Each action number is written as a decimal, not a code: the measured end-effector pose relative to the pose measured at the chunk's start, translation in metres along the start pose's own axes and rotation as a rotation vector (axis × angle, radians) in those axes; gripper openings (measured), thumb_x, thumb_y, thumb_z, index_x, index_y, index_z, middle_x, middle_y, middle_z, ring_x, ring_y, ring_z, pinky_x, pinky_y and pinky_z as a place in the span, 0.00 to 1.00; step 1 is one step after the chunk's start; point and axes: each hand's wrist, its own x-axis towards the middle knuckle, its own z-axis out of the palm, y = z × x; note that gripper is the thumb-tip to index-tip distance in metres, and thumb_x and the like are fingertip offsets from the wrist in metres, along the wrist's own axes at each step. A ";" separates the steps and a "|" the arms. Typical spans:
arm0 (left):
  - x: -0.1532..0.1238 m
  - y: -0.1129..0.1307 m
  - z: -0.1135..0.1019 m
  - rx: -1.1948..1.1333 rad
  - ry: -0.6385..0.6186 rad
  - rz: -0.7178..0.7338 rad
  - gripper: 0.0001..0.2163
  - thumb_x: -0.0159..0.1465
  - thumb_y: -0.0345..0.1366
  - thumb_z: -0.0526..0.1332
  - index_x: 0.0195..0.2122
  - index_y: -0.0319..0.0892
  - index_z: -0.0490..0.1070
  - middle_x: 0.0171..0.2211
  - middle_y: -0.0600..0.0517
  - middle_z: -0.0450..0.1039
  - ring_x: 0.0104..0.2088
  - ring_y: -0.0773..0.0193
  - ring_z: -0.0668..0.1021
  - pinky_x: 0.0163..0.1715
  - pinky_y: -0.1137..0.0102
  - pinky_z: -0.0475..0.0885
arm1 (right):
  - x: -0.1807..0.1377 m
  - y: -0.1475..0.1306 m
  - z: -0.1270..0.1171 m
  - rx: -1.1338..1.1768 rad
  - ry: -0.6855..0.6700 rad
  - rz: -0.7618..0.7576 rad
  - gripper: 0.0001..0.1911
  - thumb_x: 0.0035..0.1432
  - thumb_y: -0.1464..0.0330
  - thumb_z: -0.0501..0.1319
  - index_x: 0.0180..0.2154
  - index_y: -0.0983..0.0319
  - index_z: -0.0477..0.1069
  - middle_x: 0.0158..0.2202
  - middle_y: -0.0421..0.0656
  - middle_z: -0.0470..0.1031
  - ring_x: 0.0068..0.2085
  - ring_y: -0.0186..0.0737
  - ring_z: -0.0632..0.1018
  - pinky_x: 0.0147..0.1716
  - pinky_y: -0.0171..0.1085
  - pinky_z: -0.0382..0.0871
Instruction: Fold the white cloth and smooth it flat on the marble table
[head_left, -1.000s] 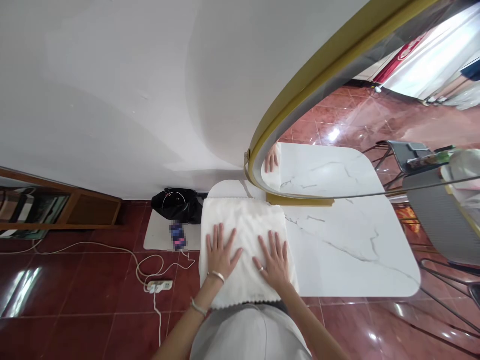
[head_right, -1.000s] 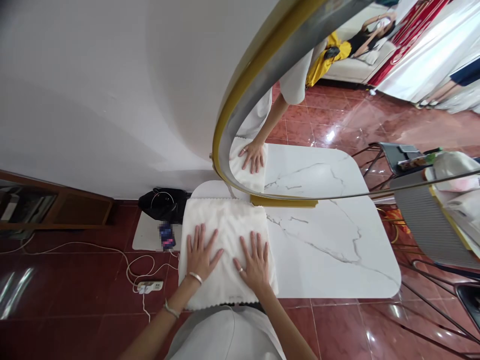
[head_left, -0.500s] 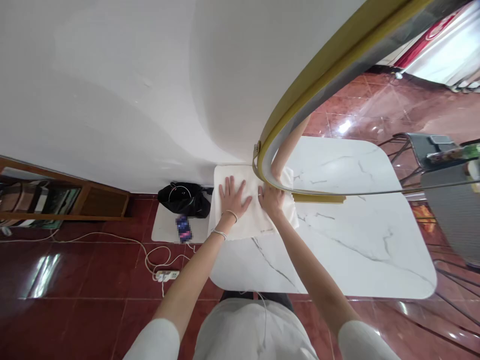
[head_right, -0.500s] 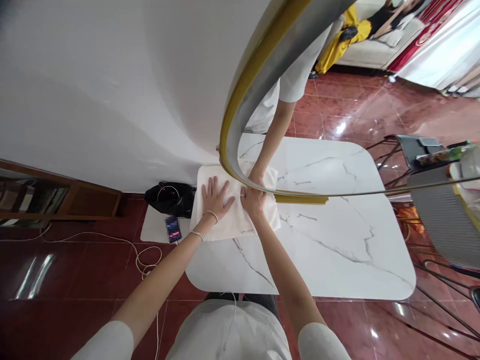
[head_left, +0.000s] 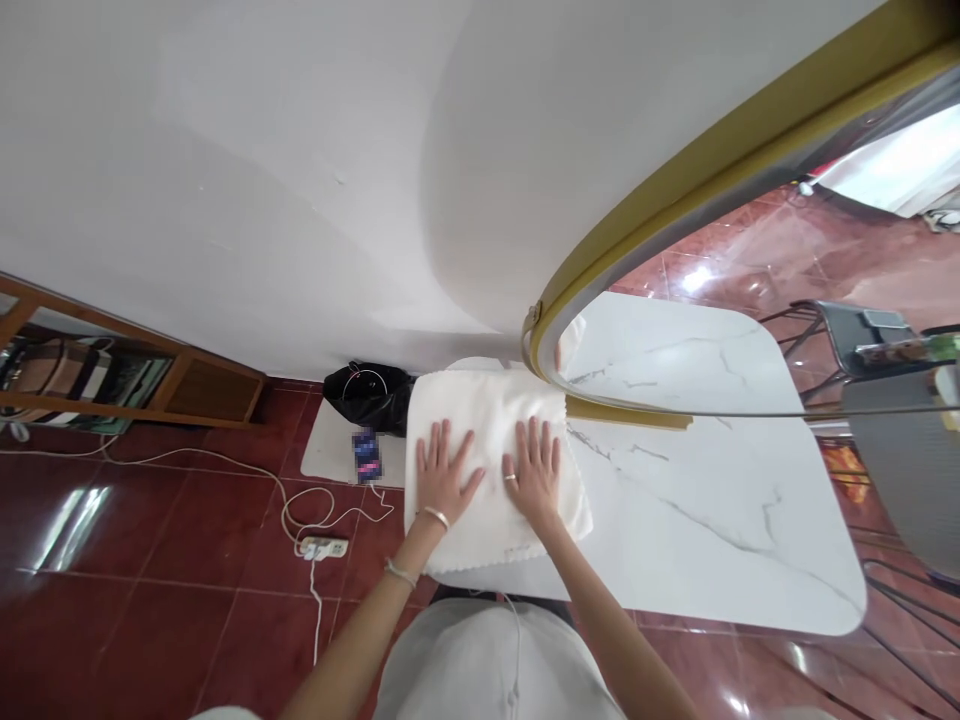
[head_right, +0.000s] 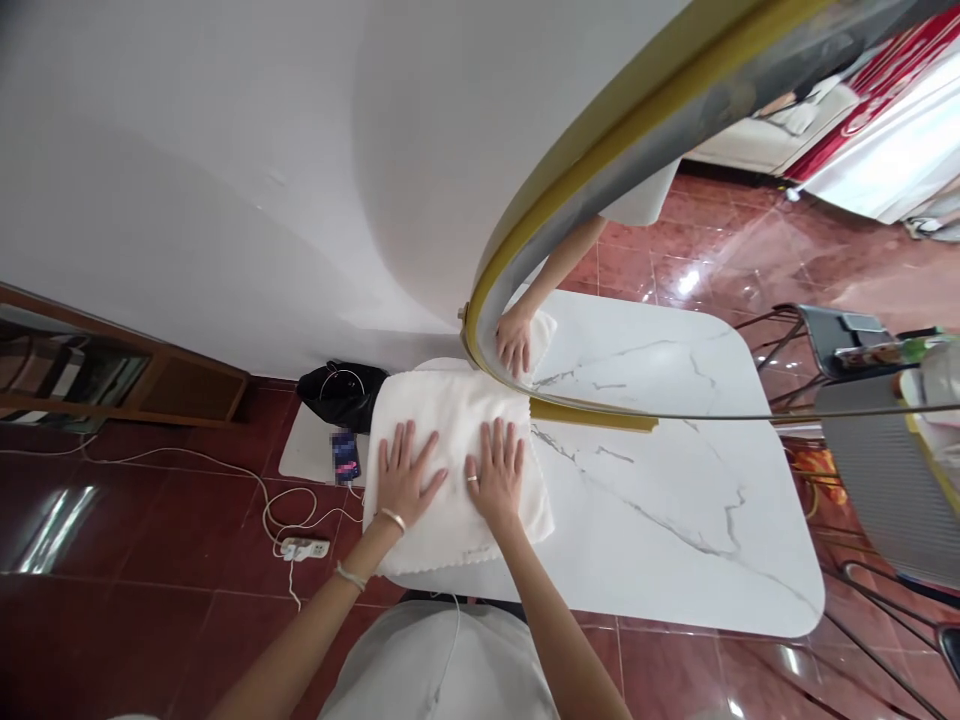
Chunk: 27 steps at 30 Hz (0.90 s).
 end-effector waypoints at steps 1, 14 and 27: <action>-0.009 -0.002 -0.001 0.002 0.006 -0.015 0.28 0.66 0.46 0.56 0.67 0.49 0.56 0.71 0.43 0.37 0.70 0.44 0.47 0.65 0.46 0.45 | -0.003 -0.004 0.000 0.004 -0.006 -0.017 0.34 0.69 0.62 0.47 0.70 0.62 0.35 0.71 0.50 0.40 0.71 0.53 0.40 0.66 0.56 0.43; 0.017 -0.002 0.003 -0.010 0.019 -0.093 0.27 0.67 0.46 0.56 0.66 0.48 0.56 0.71 0.44 0.34 0.70 0.44 0.46 0.65 0.46 0.45 | 0.037 0.001 0.010 0.093 0.144 -0.043 0.26 0.68 0.64 0.49 0.64 0.68 0.58 0.67 0.55 0.55 0.69 0.52 0.50 0.63 0.54 0.51; -0.104 0.046 0.008 0.046 0.084 -0.033 0.29 0.67 0.40 0.55 0.68 0.43 0.51 0.71 0.40 0.30 0.69 0.42 0.46 0.65 0.45 0.46 | -0.079 0.024 -0.018 0.104 -0.036 -0.271 0.35 0.68 0.60 0.50 0.70 0.61 0.39 0.69 0.50 0.52 0.68 0.51 0.53 0.64 0.52 0.54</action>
